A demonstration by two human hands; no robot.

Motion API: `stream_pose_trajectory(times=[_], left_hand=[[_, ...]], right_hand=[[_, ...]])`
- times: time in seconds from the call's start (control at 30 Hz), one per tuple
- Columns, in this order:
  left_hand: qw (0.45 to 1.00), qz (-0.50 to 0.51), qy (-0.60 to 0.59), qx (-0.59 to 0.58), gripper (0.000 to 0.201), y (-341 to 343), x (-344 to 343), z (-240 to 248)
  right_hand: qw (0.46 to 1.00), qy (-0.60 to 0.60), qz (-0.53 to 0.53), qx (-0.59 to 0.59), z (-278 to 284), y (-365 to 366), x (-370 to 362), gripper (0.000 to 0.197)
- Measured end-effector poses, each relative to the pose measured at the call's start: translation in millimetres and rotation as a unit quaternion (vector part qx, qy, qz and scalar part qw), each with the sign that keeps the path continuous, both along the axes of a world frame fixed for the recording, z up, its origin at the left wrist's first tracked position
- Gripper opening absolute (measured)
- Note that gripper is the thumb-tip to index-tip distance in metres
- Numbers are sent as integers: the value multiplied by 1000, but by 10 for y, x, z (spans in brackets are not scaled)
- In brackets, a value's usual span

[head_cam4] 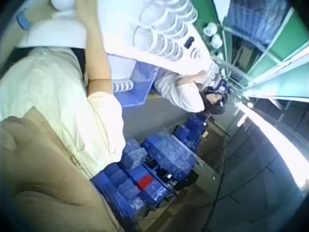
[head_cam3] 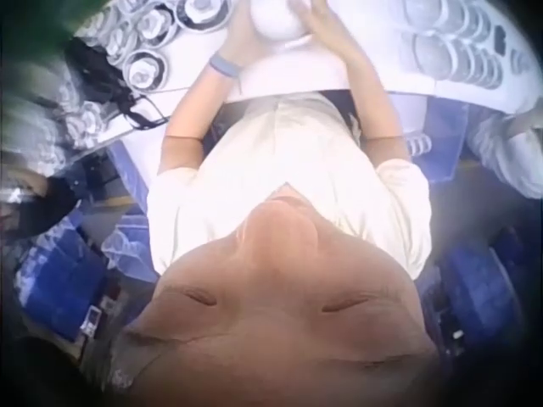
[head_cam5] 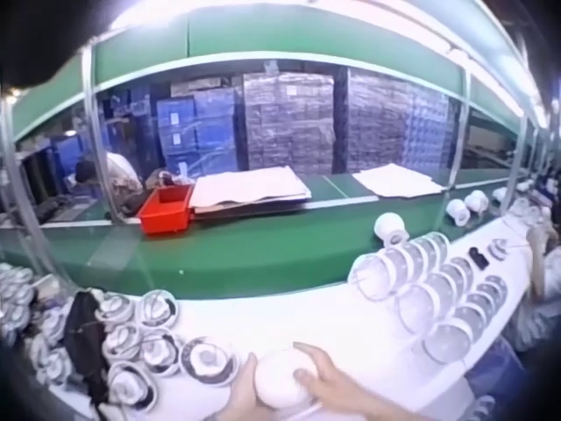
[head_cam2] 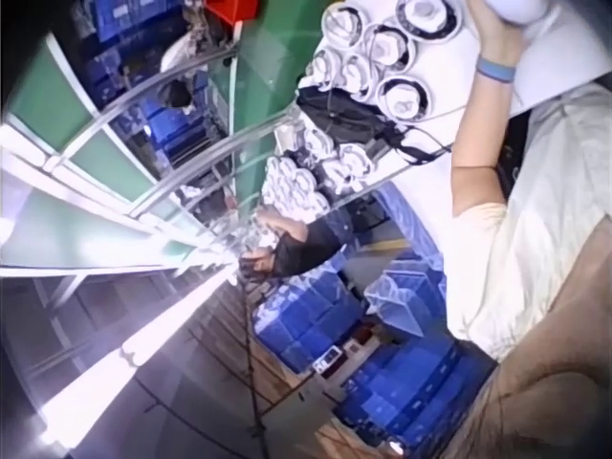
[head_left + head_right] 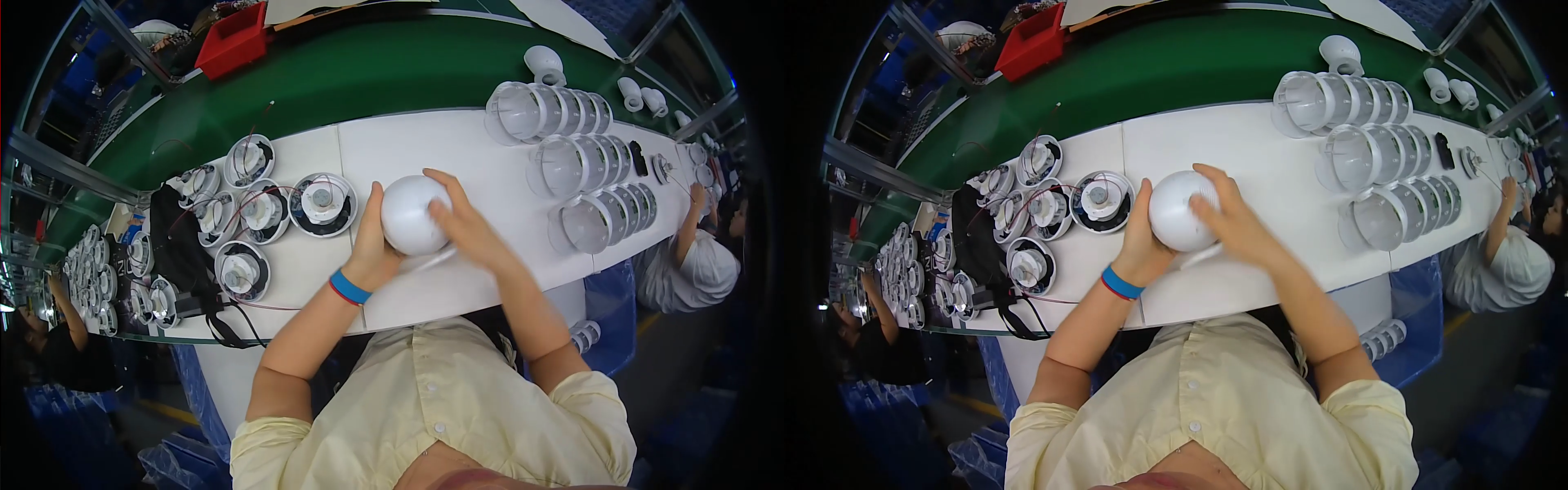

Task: Assembling circular electronic components by fitting a plastic dome onto a base containing wires and circuits at a factory workbench.

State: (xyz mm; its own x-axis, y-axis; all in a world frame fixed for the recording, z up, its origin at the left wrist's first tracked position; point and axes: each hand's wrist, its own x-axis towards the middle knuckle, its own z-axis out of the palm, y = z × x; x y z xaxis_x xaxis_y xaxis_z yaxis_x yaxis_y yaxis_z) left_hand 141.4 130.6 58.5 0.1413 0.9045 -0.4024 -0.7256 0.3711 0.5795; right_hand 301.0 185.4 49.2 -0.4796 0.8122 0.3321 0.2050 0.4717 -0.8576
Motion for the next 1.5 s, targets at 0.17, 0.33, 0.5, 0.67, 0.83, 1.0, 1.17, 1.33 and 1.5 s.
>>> stream_pose_trajectory(times=[0.17, 0.33, 0.5, 0.67, 0.83, 1.0, 1.17, 1.33, 1.5], left_hand=[[993, -96, -51, 35, 76, 102, -221, 52], [947, 151, 215, 185, 65, 75, -288, -148], [681, 98, 574, 443, 20, 58, -136, -403], [618, 8, 619, 486, 11, -80, -118, -342], [589, 20, 618, 520, 15, -121, -103, -241], [545, 121, 607, 566, 24, -163, -89, -115], [545, 153, 548, 616, 27, -528, -148, 152], [535, 127, 561, 619, 26, -993, -170, 602], [398, 31, 787, 471, 33, -688, -31, 374]], right_hand=[[893, 96, 112, -425, 167, 417, -111, 67], [940, 134, -34, -311, 129, 1590, -801, 67], [924, 76, -299, -228, -176, 2955, -1429, 101], [939, -64, -288, -177, -7, 2920, -1541, 109], [989, -4, -127, 69, -247, 1267, -1217, 66], [966, -80, 74, -236, -427, 292, -1008, 44], [988, -129, 73, 35, -534, 506, -1217, 29], [972, -172, 149, 54, -203, 1049, -1121, 22], [917, -214, 333, -47, 34, 970, -1119, 24]])
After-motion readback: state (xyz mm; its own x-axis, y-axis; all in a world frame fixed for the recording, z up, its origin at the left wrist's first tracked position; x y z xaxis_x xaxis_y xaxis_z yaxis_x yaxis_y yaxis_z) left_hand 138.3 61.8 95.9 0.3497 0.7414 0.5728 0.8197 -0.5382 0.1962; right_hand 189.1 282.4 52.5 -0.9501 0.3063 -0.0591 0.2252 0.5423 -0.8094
